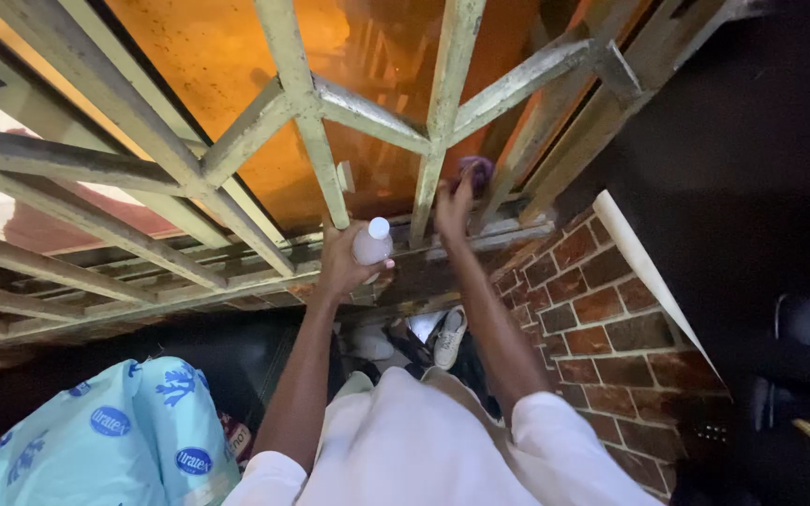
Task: The person holds a white bottle in the left hand and uses a purple cloth in the right hand to wipe a metal security grille over a window. The person repeatedly rubs the cloth along the bars and the glass behind them throughout the clip.
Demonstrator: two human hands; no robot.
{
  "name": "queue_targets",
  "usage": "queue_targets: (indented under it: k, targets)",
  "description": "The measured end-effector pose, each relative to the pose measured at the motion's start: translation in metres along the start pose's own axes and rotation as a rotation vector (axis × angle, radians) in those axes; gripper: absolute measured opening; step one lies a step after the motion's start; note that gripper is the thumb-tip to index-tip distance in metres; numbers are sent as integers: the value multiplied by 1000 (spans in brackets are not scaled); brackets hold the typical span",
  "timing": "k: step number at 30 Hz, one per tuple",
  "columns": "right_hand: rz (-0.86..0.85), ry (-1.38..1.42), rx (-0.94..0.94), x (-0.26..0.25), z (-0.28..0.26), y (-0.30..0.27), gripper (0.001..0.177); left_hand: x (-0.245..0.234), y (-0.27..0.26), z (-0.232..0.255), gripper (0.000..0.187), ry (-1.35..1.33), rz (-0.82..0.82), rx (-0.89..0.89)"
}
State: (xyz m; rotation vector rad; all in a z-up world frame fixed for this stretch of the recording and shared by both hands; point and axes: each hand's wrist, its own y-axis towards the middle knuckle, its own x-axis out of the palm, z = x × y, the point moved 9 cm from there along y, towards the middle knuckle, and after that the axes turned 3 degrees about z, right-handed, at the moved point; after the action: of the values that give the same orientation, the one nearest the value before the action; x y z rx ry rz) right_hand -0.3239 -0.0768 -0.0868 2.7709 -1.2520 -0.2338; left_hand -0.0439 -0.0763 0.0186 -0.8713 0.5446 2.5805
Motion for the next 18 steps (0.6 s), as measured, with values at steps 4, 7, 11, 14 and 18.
queue_targets:
  k: [4,7,11,14,18]
  targets:
    - [17,-157,-323,-9,-98,-33,58,-4,0,5,78,-24,44,98]
    - [47,-40,-475,-24,-169,-33,61,-8,0,9,75,-47,75,162]
    - [103,-142,-369,-25,-163,-11,68,-7,-2,7,74,-80,75,149]
    - [63,-51,-194,-8,-94,-12,64,-10,-2,10,75,-78,97,164]
    - [-23,307,-22,-2,-42,-27,74,-14,-2,15,74,-63,114,194]
